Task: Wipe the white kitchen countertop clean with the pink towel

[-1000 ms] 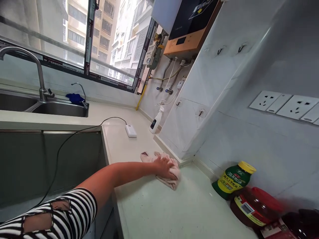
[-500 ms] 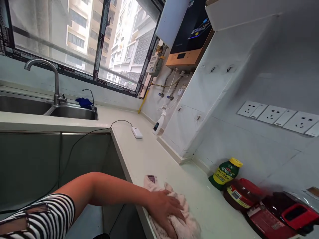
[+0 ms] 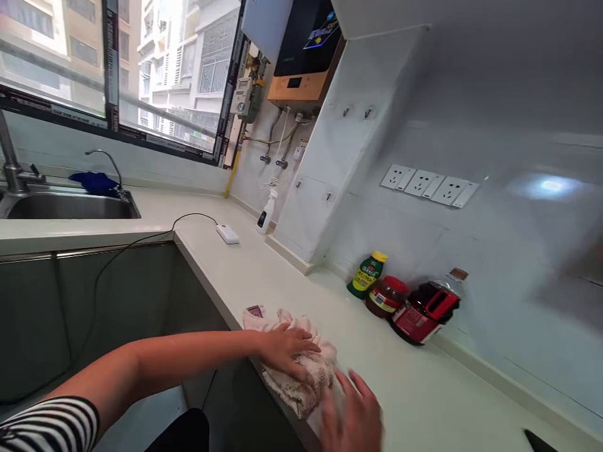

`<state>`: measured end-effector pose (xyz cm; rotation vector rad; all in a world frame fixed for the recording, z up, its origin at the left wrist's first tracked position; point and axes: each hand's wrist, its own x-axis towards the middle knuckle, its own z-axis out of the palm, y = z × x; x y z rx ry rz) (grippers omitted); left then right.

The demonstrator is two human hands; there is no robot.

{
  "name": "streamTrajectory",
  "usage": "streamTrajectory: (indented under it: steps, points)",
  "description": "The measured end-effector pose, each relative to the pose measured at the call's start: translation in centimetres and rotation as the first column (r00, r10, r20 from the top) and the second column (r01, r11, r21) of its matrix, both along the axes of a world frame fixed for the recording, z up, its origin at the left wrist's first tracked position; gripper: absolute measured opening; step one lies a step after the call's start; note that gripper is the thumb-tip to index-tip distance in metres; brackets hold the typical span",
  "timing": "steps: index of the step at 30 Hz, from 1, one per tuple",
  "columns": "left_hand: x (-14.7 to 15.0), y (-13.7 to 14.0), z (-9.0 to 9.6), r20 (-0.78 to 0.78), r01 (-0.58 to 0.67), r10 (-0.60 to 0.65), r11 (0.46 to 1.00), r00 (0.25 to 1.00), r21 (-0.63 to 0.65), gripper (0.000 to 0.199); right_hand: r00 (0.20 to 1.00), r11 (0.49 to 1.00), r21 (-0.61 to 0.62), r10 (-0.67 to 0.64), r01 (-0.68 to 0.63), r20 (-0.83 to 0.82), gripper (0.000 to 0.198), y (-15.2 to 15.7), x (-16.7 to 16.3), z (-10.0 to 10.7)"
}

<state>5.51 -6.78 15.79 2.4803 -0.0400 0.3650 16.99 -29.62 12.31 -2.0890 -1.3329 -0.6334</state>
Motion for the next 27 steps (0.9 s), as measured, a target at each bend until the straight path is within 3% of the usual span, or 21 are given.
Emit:
streamTrajectory:
  steps: [2,4,6,8,11,15,19,23,25,27]
  points:
    - [-0.9,1.4,1.4,0.131,-0.002,0.01,0.998,0.991,-0.06,0.057,0.992,0.992,-0.058,0.111,-0.114,-0.061,0.061,4.2,-1.1,0.8]
    - [-2.2,4.3,2.9,0.207,-0.195,0.209,0.977,0.956,-0.088,0.05,0.987,0.954,-0.263,0.119,-0.143,-0.105,0.06,7.9,-2.6,2.1]
    - [-3.5,7.8,4.0,0.143,-0.482,0.481,0.876,0.865,-0.032,0.045,0.989,0.873,-0.47,0.087,-0.132,-0.116,0.054,10.8,-4.4,3.7]
    - [-4.8,11.0,4.2,0.082,-0.585,0.582,0.811,0.809,0.008,0.04,0.985,0.795,-0.584,0.11,-0.166,-0.13,0.054,13.0,-6.3,5.1]
    - [-6.0,14.2,3.2,0.035,-0.624,0.623,0.78,0.781,0.039,0.042,0.963,0.756,-0.598,0.232,-0.265,-0.134,0.063,15.5,-8.7,6.0]
    - [-6.3,15.9,1.7,0.041,-0.636,0.635,0.769,0.772,0.062,0.051,0.932,0.785,-0.514,0.349,-0.347,-0.097,0.051,17.2,-8.7,5.4]
    - [-6.3,16.5,1.5,0.04,-0.614,0.613,0.784,0.789,0.088,0.06,0.961,0.819,-0.504,0.253,-0.275,-0.113,0.032,15.6,-3.7,4.8]
    - [-6.3,16.4,1.4,0.029,-0.578,0.582,0.799,0.813,0.162,0.061,0.988,0.853,-0.522,-0.084,0.004,-0.128,0.043,9.8,4.7,4.4]
    - [-6.2,16.0,1.1,0.044,-0.557,0.563,0.799,0.825,0.226,0.059,0.947,0.821,-0.548,-0.285,0.163,-0.145,0.047,5.5,8.6,4.1]
    - [-5.8,15.3,0.7,0.07,-0.528,0.531,0.803,0.844,0.275,0.056,0.85,0.752,-0.565,-0.502,0.338,-0.161,0.054,1.0,11.7,3.7]
